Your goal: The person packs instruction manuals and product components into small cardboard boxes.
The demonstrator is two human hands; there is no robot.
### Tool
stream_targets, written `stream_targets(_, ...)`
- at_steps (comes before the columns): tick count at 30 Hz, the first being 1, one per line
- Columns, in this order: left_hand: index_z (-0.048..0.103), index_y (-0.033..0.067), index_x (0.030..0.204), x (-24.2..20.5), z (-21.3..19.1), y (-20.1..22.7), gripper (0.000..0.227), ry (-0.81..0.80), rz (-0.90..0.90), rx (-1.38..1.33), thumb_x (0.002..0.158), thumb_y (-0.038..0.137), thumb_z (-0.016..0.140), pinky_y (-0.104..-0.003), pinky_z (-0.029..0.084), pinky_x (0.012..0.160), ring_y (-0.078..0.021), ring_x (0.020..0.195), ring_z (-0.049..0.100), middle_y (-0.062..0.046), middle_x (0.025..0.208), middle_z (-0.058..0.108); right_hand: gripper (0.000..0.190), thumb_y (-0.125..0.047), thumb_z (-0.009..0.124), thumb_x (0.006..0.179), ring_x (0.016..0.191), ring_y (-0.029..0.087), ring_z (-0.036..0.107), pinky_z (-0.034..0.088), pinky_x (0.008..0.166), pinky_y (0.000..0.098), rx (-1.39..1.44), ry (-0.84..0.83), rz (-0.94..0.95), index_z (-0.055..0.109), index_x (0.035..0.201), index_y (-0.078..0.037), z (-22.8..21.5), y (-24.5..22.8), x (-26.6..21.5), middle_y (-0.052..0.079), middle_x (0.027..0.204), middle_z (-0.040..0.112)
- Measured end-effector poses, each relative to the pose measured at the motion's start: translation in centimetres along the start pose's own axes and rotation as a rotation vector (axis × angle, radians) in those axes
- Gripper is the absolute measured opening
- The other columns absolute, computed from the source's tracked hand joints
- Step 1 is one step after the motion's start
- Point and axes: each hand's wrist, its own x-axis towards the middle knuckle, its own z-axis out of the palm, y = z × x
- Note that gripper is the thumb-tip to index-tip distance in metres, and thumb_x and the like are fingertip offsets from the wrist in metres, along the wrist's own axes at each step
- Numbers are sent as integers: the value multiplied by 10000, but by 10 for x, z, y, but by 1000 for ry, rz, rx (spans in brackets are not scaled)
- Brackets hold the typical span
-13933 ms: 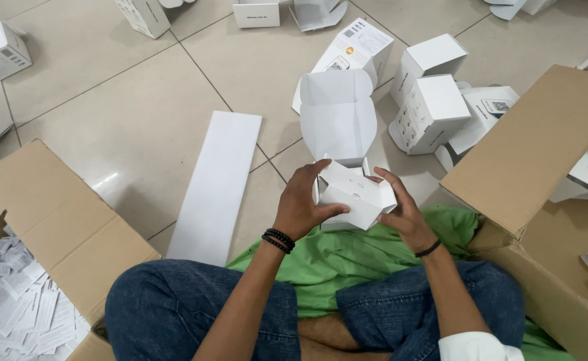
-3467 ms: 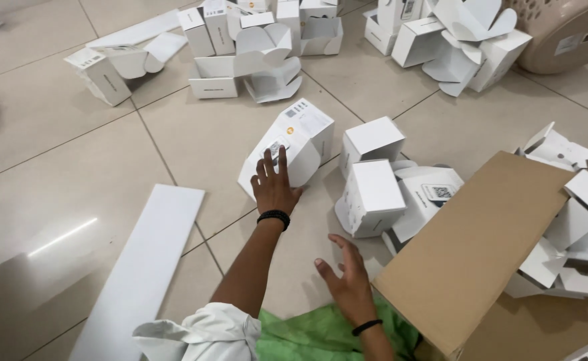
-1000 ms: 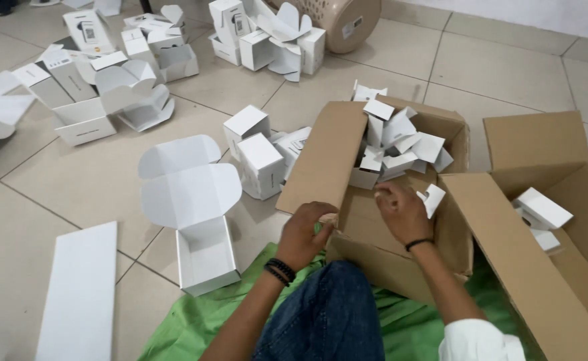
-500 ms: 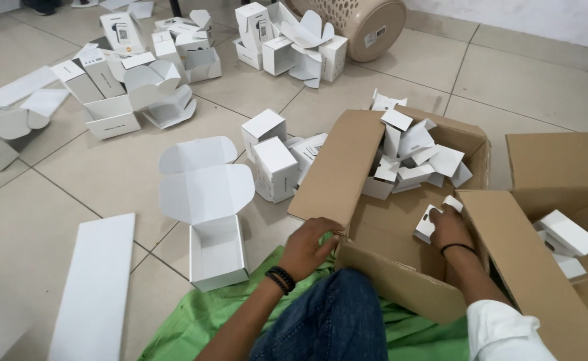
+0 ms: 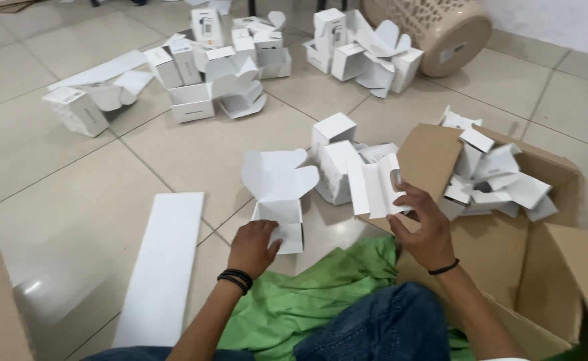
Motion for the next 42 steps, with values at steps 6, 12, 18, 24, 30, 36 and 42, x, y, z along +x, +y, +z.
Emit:
stream_targets(6, 607, 157, 1313, -53, 40, -46, 397, -371, -168, 165, 964, 343, 632, -486, 460, 995, -302, 989, 680, -123, 980, 738, 238, -93, 789, 815, 1264, 306, 632, 559, 984, 418, -108, -156, -279, 649, 1005, -65, 94, -31, -8, 78, 1319, 666)
stream_targets(12, 721, 159, 1026, -68, 93, -53, 174, -434, -51, 282, 1002, 252, 576, -484, 525, 818, -304, 927, 705, -84, 938, 736, 338, -203, 848, 756, 1095, 315, 652, 550, 865, 423, -147, -207, -195, 695, 1033, -84, 157, -59, -38, 95, 1148, 702)
stream_targets(18, 696, 103, 1057, -86, 105, -35, 199, -280, 72, 233, 907, 217, 629, -456, 552, 673, -296, 898, 705, -100, 937, 745, 356, -332, 858, 734, 875, 256, 665, 556, 666, 422, -287, -355, 72, 707, 976, -120, 214, -72, -63, 45, 908, 693)
stream_targets(24, 751, 113, 937, -90, 123, -39, 149, -364, 89, 295, 914, 186, 624, -415, 556, 692, -266, 946, 693, -86, 964, 753, 326, -338, 832, 722, 882, 254, 663, 554, 687, 426, -323, -356, 17, 685, 916, -121, 255, -80, -64, 37, 874, 671)
stream_targets(30, 769, 113, 907, -91, 136, -44, 167, -389, 107, 386, 904, 222, 643, -388, 534, 651, -259, 868, 711, -105, 942, 755, 455, -463, 795, 802, 954, 336, 672, 539, 802, 481, -308, -675, 309, 689, 1058, -102, 286, -69, -65, 91, 1047, 682)
stream_targets(36, 769, 135, 944, -90, 128, -40, 174, -458, 56, 311, 952, 208, 612, -421, 535, 712, -282, 902, 718, -109, 961, 759, 352, -332, 696, 858, 979, 371, 690, 554, 848, 483, -243, -692, 274, 694, 1122, -98, 277, -53, -75, 130, 1122, 707)
stream_targets(42, 764, 117, 893, -89, 136, -45, 147, -265, 91, 277, 843, 209, 661, -439, 549, 677, -279, 994, 676, -102, 960, 748, 365, -441, 576, 950, 1043, 334, 722, 577, 943, 437, -473, -1023, 446, 808, 1062, -182, 268, -51, -64, 133, 1106, 780)
